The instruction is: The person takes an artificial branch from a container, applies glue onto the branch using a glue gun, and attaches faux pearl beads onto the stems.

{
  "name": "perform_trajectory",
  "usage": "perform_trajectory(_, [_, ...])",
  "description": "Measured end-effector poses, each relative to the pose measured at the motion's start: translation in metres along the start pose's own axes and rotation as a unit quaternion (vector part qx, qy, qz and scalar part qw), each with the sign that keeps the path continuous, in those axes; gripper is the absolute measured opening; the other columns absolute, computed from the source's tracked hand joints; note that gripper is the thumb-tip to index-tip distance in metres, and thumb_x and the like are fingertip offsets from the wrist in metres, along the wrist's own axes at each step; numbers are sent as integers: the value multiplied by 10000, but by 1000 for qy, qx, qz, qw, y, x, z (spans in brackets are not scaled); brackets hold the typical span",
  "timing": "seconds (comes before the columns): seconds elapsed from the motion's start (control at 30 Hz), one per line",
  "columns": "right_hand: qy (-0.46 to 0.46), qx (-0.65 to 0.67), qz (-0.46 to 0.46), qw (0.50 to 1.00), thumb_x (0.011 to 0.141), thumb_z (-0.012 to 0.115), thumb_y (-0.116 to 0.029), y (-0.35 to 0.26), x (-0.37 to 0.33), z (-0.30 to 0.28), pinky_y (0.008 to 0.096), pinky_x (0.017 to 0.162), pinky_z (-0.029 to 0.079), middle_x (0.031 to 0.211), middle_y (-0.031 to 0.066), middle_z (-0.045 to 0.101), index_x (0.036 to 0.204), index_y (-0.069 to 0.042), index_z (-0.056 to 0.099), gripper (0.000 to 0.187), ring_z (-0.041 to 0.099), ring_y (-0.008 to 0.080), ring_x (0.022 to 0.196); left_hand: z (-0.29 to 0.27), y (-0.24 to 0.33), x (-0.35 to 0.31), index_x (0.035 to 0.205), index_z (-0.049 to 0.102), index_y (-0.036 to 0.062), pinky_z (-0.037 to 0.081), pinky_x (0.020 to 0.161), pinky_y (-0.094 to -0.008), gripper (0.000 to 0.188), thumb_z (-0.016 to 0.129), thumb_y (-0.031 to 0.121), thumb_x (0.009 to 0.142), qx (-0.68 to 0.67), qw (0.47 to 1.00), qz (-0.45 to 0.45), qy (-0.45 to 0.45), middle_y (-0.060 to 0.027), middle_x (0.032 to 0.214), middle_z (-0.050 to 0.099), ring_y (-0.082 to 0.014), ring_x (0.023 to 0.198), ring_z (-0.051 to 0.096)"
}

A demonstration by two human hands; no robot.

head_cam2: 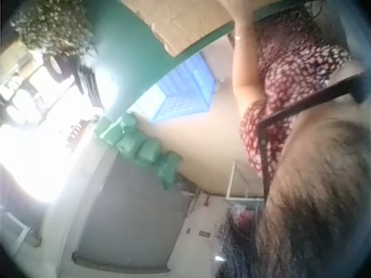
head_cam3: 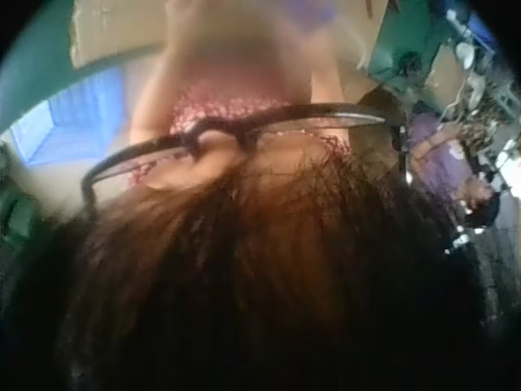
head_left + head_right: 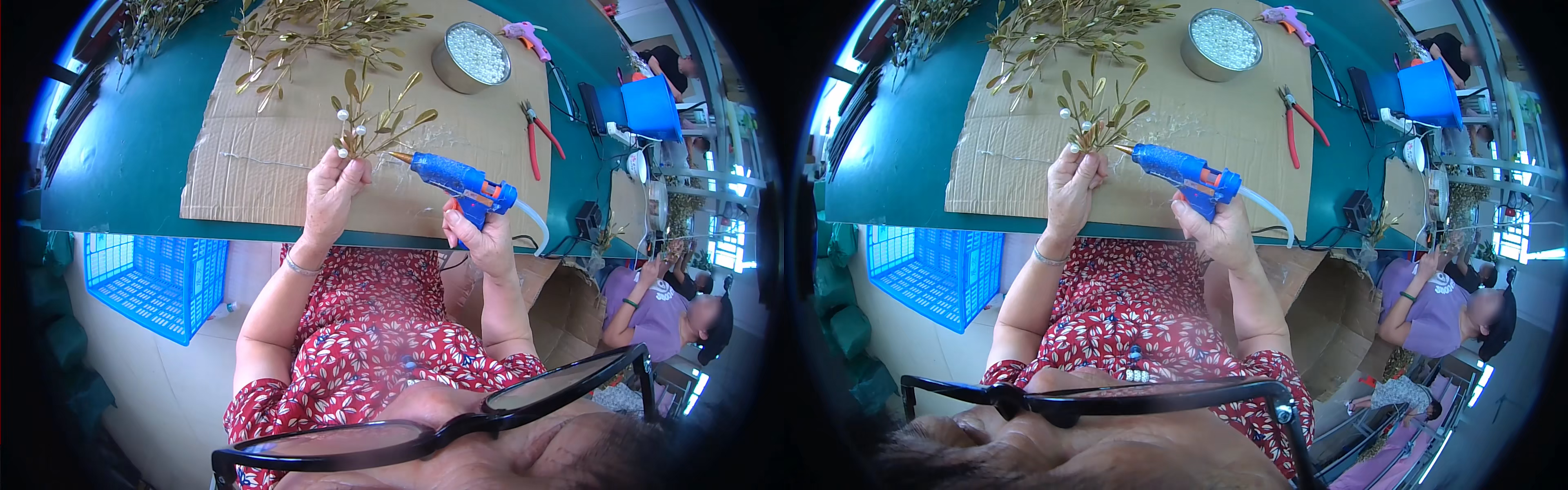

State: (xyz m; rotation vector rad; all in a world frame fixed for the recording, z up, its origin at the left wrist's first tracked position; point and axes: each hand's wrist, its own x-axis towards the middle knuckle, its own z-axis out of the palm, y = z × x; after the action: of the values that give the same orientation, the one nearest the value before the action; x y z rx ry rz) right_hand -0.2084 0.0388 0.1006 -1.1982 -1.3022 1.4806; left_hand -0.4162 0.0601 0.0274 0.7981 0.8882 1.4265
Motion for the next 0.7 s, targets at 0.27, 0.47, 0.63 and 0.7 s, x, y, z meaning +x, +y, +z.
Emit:
perform_trajectory(0.27, [-13,25,34,999,851,612,-98,-12,0,-5,204,489,418,739,11,558,995,1,564,181,524,67,542,0,3,0,1273,419,-20,416,697,-186,351,486,85,945,42,999,15,-8,-16,820,560,-62,759,511])
perform_trajectory(0.47, [-19,21,33,999,862,596,-102,-11,-1,-6,203,494,414,730,11,553,1052,10,562,223,521,67,545,1,3,0,1325,341,8,311,559,-142,392,446,30,948,31,999,17,-6,-43,838,557,-25,641,408])
perform_trajectory(0.63, [-17,13,35,999,862,595,-105,-9,-2,-8,204,499,415,720,10,551,1064,12,561,235,520,67,545,5,3,0,1325,346,-5,335,584,-146,391,447,36,950,28,999,16,8,-39,853,551,-35,684,435])
perform_trajectory(0.7, [-16,7,37,999,862,595,-105,-8,-2,-8,205,500,415,717,10,551,1065,12,561,237,520,67,545,4,3,0,1327,348,-6,339,588,-146,393,448,34,949,32,999,18,6,-36,855,551,-37,692,441])
